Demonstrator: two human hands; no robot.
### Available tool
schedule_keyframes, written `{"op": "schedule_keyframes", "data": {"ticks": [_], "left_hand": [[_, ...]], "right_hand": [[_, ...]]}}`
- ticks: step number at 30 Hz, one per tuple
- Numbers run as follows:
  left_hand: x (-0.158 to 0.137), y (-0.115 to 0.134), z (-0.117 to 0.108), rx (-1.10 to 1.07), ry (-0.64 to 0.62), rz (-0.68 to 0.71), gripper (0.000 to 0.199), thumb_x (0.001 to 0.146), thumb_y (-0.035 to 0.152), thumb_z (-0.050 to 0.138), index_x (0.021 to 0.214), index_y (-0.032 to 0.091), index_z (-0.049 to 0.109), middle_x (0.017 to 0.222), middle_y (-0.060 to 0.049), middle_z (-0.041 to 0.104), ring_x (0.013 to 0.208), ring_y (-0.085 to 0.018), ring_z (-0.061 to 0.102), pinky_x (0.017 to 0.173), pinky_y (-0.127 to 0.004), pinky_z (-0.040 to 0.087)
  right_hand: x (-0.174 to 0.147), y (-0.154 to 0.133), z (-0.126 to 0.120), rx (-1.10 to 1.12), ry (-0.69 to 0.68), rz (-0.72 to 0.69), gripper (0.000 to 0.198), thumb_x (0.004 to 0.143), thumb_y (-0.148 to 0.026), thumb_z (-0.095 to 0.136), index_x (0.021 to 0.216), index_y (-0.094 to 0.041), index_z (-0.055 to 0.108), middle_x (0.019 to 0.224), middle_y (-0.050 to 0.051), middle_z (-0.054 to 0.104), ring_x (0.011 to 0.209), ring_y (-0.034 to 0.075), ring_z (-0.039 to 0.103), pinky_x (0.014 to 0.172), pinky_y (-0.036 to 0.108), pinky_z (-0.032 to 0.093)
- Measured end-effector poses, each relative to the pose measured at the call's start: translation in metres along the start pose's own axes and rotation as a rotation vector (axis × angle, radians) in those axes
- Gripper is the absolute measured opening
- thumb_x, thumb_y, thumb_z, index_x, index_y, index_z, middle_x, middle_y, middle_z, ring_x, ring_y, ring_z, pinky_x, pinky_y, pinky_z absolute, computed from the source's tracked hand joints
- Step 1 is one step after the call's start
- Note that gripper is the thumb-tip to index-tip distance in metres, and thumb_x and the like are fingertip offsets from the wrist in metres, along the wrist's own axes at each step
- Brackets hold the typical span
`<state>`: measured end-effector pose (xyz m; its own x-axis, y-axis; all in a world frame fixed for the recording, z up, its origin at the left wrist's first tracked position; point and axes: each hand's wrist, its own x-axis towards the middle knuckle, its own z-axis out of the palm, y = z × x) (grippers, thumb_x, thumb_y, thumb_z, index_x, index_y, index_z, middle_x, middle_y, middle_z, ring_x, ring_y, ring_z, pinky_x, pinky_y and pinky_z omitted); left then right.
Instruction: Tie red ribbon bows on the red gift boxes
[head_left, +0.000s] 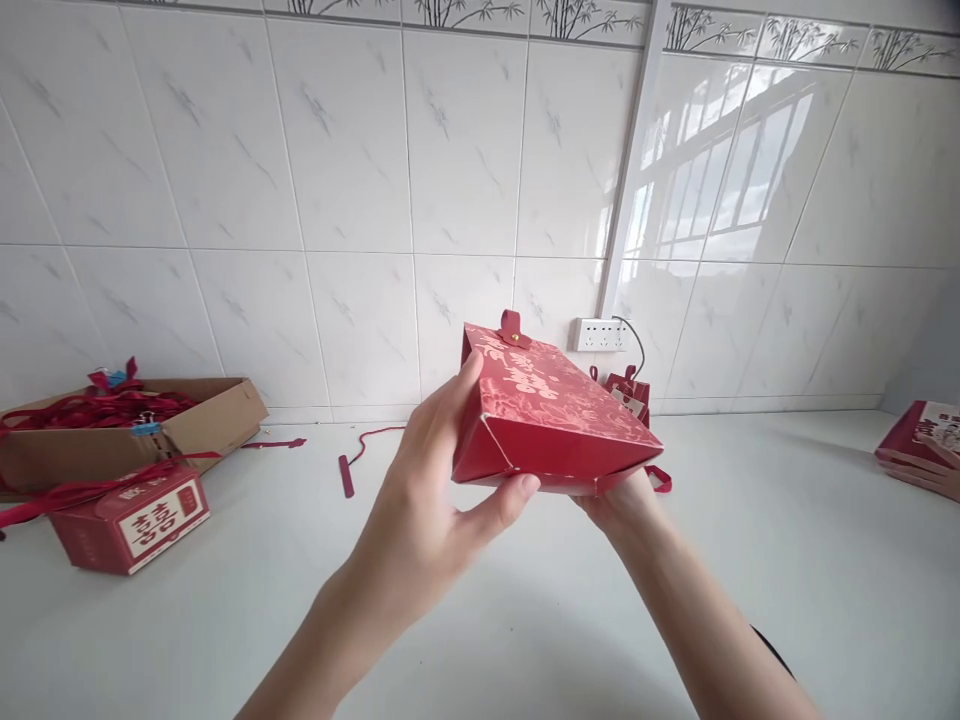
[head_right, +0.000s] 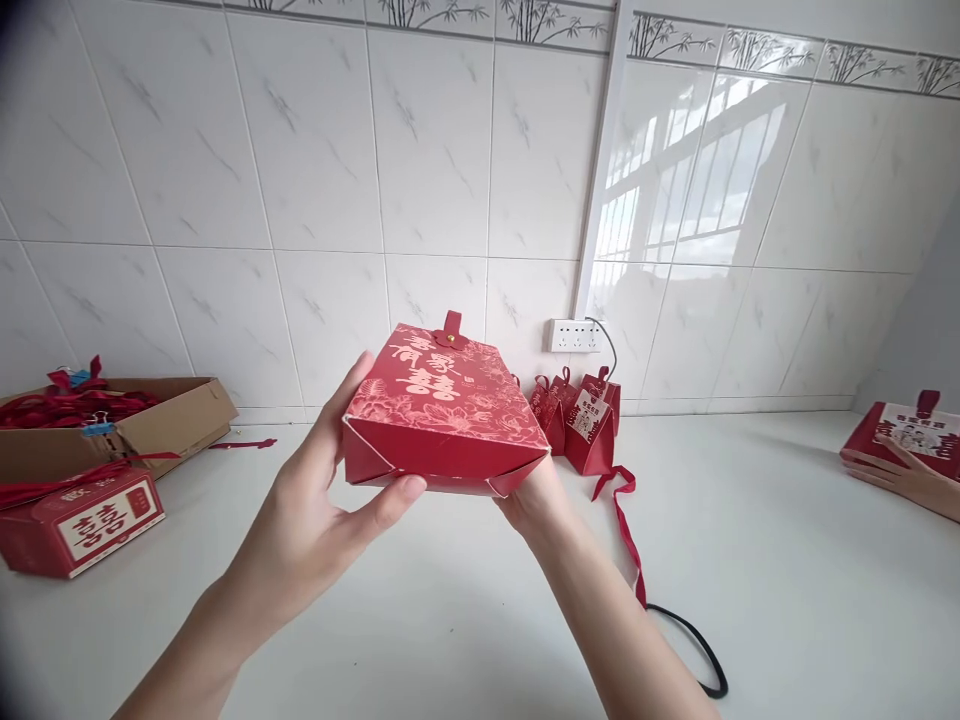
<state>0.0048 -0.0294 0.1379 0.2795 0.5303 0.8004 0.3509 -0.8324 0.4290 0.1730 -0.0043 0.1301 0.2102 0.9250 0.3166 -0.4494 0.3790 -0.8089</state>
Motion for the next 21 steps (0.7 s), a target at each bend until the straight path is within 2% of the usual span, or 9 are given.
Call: {"op": "schedule_keyframes", "data": {"ticks": [4, 8, 10, 12, 15, 18, 19, 21], "left_hand": [[0.002, -0.001, 0.001, 0.161, 0.091, 0.074, 0.075, 0.08, 0.03, 0.063, 0.143, 0.037, 0.023, 0.138, -0.003, 0.046, 0.126, -0.025, 0.044, 0.1, -0.038, 0.046], [0.001, 0.002, 0.0, 0.257, 0.097, 0.119, 0.072, 0.08, 0.025, 0.061, 0.142, 0.034, 0.026, 0.134, -0.003, 0.048, 0.123, -0.023, 0.044, 0.098, -0.035, 0.048], [0.0, 0.003, -0.001, 0.293, 0.096, 0.152, 0.069, 0.08, 0.023, 0.061, 0.14, 0.032, 0.029, 0.133, -0.003, 0.048, 0.126, -0.023, 0.041, 0.099, -0.035, 0.047], [-0.001, 0.003, -0.002, 0.323, 0.086, 0.169, 0.065, 0.081, 0.023, 0.06, 0.138, 0.032, 0.032, 0.133, -0.003, 0.048, 0.128, -0.023, 0.04, 0.101, -0.035, 0.047], [0.0, -0.002, -0.006, 0.357, 0.039, 0.104, 0.062, 0.081, 0.023, 0.059, 0.136, 0.032, 0.032, 0.133, -0.002, 0.051, 0.122, -0.022, 0.049, 0.097, -0.035, 0.049], [0.003, -0.013, -0.01, 0.406, -0.004, -0.016, 0.063, 0.08, 0.024, 0.06, 0.135, 0.033, 0.032, 0.13, -0.001, 0.055, 0.112, -0.022, 0.058, 0.092, -0.036, 0.052], [0.003, -0.017, -0.01, 0.432, -0.022, -0.045, 0.063, 0.08, 0.025, 0.06, 0.135, 0.033, 0.032, 0.13, -0.001, 0.056, 0.112, -0.023, 0.059, 0.092, -0.037, 0.052], [0.005, -0.024, -0.009, 0.494, -0.071, -0.078, 0.067, 0.079, 0.03, 0.061, 0.138, 0.033, 0.03, 0.135, -0.002, 0.052, 0.118, -0.026, 0.055, 0.094, -0.041, 0.051]], "right_hand": [[-0.002, 0.008, 0.002, 0.026, -0.073, 0.026, 0.029, 0.062, -0.043, 0.078, 0.083, -0.027, 0.065, 0.075, -0.002, 0.071, 0.076, 0.021, 0.067, 0.064, 0.031, 0.057], [0.001, 0.017, 0.0, 0.055, -0.187, 0.103, 0.025, 0.067, -0.044, 0.073, 0.082, -0.025, 0.067, 0.069, -0.002, 0.069, 0.064, 0.018, 0.065, 0.056, 0.028, 0.054], [0.006, 0.022, -0.001, 0.07, -0.188, 0.134, 0.025, 0.066, -0.045, 0.072, 0.079, -0.024, 0.067, 0.065, -0.002, 0.067, 0.06, 0.018, 0.064, 0.053, 0.028, 0.053], [0.011, 0.024, -0.002, 0.077, -0.134, 0.129, 0.027, 0.063, -0.046, 0.073, 0.077, -0.024, 0.066, 0.065, -0.002, 0.067, 0.062, 0.019, 0.064, 0.054, 0.029, 0.053], [0.021, 0.021, -0.006, 0.061, -0.103, 0.118, 0.033, 0.064, -0.051, 0.07, 0.081, -0.024, 0.065, 0.072, 0.0, 0.069, 0.077, 0.023, 0.066, 0.064, 0.032, 0.054], [0.027, 0.012, -0.012, 0.0, -0.225, 0.169, 0.054, 0.072, -0.07, 0.049, 0.089, -0.02, 0.065, 0.08, 0.005, 0.069, 0.089, 0.027, 0.065, 0.072, 0.036, 0.053], [0.028, 0.008, -0.015, -0.041, -0.276, 0.182, 0.059, 0.073, -0.072, 0.045, 0.092, -0.02, 0.064, 0.082, 0.006, 0.069, 0.089, 0.027, 0.065, 0.072, 0.036, 0.052], [0.03, 0.001, -0.021, -0.17, -0.355, 0.174, 0.055, 0.074, -0.066, 0.051, 0.099, -0.019, 0.063, 0.086, 0.006, 0.069, 0.087, 0.025, 0.066, 0.069, 0.034, 0.052]]}}
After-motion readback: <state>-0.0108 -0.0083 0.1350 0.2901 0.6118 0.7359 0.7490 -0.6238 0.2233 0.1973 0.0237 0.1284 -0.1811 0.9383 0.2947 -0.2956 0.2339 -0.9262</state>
